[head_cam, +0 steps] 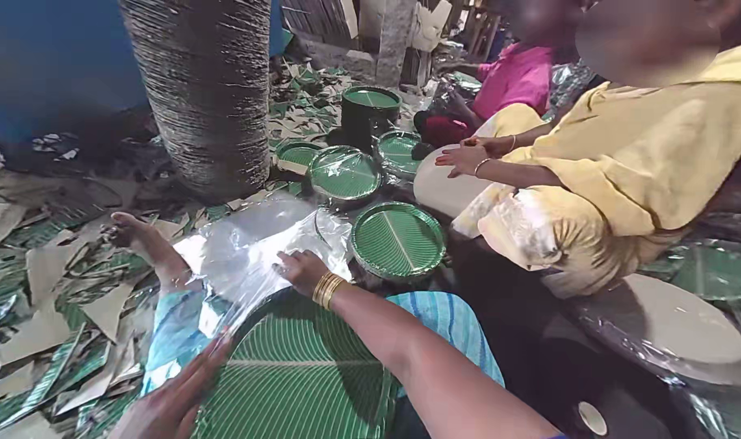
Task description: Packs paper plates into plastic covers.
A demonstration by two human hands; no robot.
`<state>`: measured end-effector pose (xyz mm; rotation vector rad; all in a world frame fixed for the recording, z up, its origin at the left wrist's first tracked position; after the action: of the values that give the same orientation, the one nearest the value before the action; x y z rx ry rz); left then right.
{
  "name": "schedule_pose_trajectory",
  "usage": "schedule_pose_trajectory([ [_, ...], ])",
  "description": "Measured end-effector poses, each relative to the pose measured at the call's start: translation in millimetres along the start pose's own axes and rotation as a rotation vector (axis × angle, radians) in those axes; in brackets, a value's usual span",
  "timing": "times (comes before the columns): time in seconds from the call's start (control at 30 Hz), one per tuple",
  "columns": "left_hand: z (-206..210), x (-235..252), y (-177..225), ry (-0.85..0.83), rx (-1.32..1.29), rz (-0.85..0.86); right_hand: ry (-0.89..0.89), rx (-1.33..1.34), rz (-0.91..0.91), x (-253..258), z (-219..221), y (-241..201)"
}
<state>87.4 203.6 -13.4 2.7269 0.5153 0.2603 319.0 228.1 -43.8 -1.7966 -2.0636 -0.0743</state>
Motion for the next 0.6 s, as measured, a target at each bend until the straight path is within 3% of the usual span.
schedule_pose_trajectory([
  [0.13, 2.2, 0.3, -12.3, -0.037, 0.012, -0.005, -0.067, -0.059, 0.095, -16.3, -5.9, 41.2],
  [0.3, 16.0, 8.3, -53.2, 0.066, 0.125, -0.245, -0.195, -0.187, 0.090, -35.0, -10.1, 60.4],
  [0.43, 35.8, 19.4, -64.2, -0.056, 0.167, -0.432, -0.299, -0.247, 0.089, -49.8, 3.1, 78.9],
  [0.6, 47.9, 21.9, -64.0, -0.160, 0.147, -0.450, -0.478, -0.312, 0.056, -80.2, 24.0, 97.7],
])
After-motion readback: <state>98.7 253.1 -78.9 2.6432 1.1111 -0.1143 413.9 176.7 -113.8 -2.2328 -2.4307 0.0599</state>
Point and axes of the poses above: each hand's wrist, its own x-axis towards the middle knuckle, its own z-axis out of the palm, y = z × x, the point moved 8 cm from there along x, towards the middle knuckle, and after that the axes turned 1 degree about x, right-handed, at the moved point
